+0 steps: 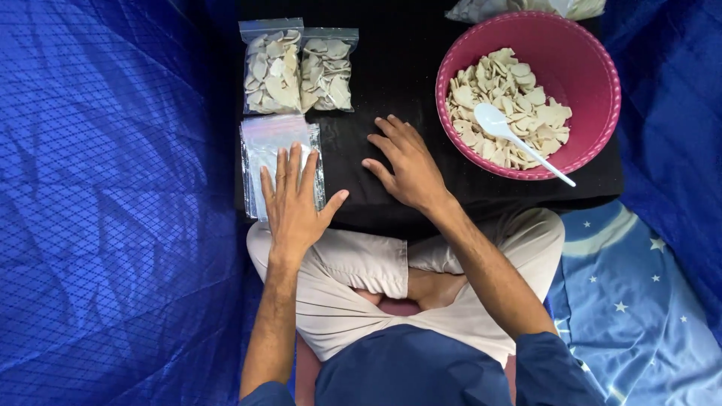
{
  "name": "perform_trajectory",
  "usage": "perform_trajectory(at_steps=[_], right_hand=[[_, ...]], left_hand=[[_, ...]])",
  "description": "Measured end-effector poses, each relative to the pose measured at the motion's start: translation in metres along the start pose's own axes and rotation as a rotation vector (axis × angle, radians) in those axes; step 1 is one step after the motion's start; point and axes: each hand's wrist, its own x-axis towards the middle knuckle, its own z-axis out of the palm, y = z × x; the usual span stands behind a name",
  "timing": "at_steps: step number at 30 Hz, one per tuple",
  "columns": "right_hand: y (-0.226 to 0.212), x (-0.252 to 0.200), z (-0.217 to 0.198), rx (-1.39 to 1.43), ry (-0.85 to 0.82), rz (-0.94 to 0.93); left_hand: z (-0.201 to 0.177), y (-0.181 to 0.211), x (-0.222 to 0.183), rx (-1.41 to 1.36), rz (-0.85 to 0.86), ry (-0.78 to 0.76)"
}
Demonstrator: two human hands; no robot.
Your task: The person scoops white food chips from a bowl into plastic bags using a spoon, seals the bags, and organizes them on a table.
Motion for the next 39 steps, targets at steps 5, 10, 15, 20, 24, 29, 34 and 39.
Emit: perform_trajectory(at_steps=[5,10,15,20,24,29,34,39], right_hand=[[0.007,-0.001,0.006,0.012,0.046,-0.017],[0.003,-0.003,0.003,0.023,0.042,-0.023],[0.002,-0.003,0.000,0.070,0.050,-0.010],[0.002,-0.003,0.000,0.065,0.036,-0.022],[-0.003,-0.003,-0.002,0.097,0.045,-0.069],[-0.030,-0.002,0.010,0.221,0.041,-0.229],[-0.054,-0.005,0.025,0.258,-0.069,-0.451],[-0.053,-0.007,0.030,0.106,-0.056,-0.486]], left_hand=[[0.005,-0.007,-0.004,-0.044,0.029,0.056],[-0.012,-0.020,-0.019,-0.212,0.108,0.038],[-0.030,-0.040,-0.047,-0.065,0.159,0.136],[-0.049,-0.046,-0.055,-0.205,0.151,0.069],[-0.048,-0.046,-0.048,-0.220,0.186,0.081],[-0.016,-0.050,-0.029,-0.233,0.240,0.177],[-0.006,-0.045,-0.027,-0.304,0.226,0.218],[-0.002,-0.043,-0.033,-0.417,0.237,0.269]])
